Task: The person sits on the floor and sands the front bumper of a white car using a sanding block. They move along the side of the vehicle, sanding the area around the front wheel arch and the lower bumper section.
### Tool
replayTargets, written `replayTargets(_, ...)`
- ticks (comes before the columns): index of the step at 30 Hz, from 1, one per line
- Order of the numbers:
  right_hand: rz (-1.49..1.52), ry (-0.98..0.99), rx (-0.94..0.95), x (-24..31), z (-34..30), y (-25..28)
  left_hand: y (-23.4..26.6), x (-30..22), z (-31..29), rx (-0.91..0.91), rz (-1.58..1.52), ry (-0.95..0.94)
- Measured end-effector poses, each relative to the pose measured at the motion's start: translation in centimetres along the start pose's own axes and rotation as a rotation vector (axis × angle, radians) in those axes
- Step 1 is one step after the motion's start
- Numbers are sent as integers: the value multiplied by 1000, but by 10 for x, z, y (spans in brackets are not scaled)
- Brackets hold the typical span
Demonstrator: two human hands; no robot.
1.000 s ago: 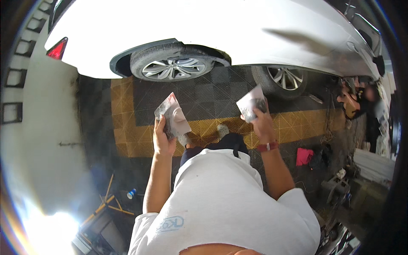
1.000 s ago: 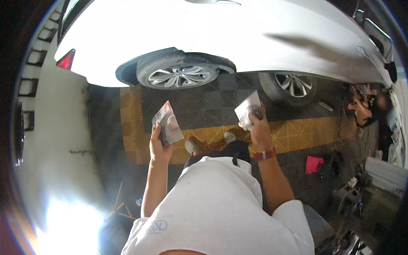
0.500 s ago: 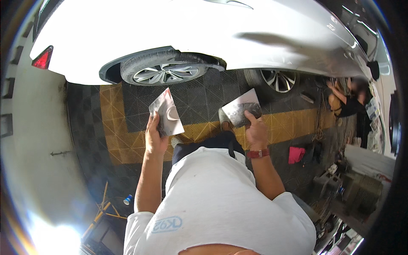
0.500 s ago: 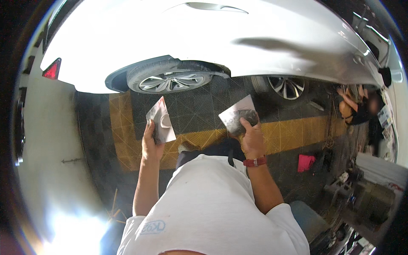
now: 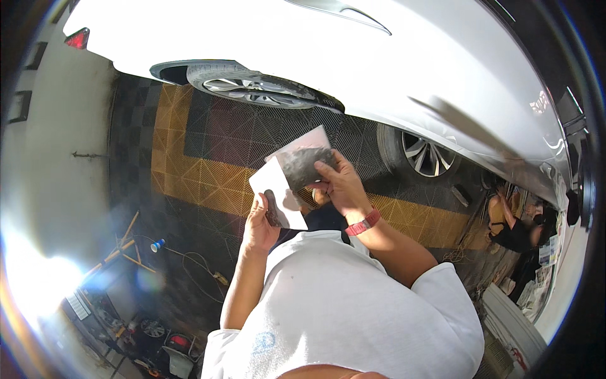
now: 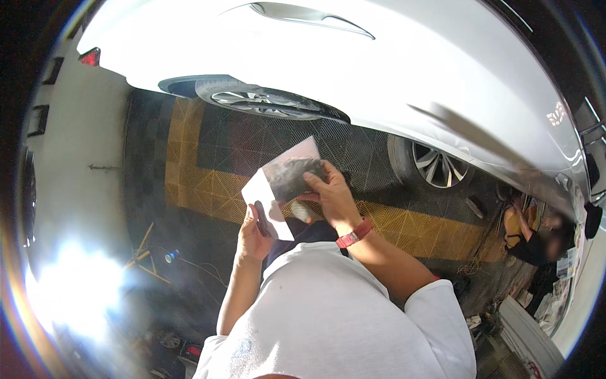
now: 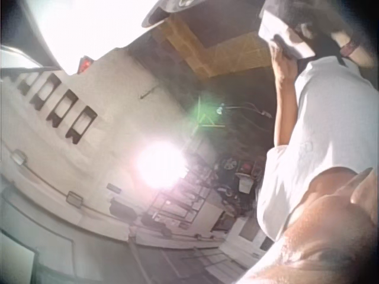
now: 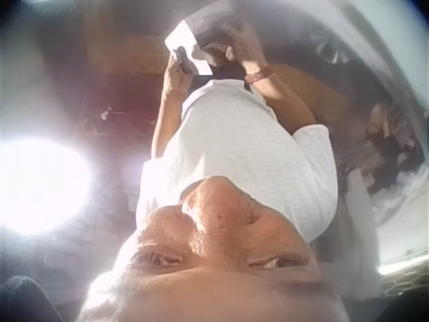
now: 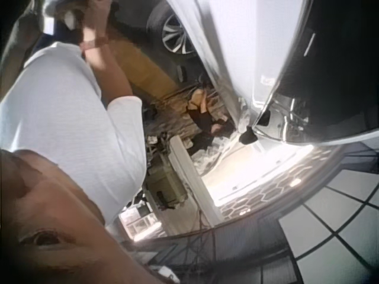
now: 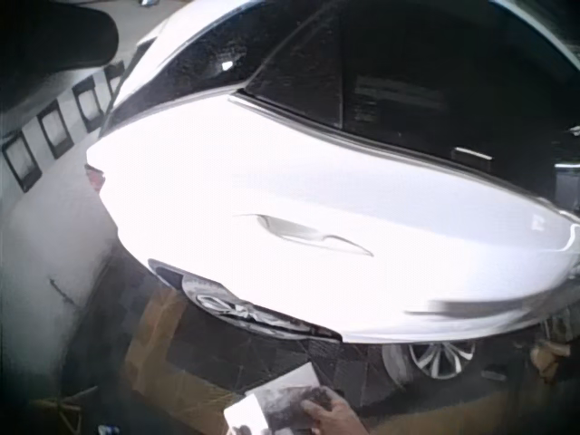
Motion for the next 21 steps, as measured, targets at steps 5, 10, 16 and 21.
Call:
replayTargets(5, -88, -70, 132, -28, -11, -18, -19, 7, -11, 32, -124, -38)
replayTargets(10, -169, -168, 96, -52, -28, -2, 9, 18, -17, 31, -120, -47)
replayTargets(16, -358, -315, -64, -82, -33, 74, 43, 26, -37, -151, -216, -173)
replayTargets(21, -738, -443, 149, -155, -32, 158, 61, 41, -29, -207, -234, -278)
Point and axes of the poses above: each hand's wrist, its own z-axis towards the middle knuckle, its own y-axis out of the back of the hand, x = y × z, the point moved 4 cm from there along z, towards the middle knuckle, and after that the axes turned 9 degrees about x, right-handed, at the moved point
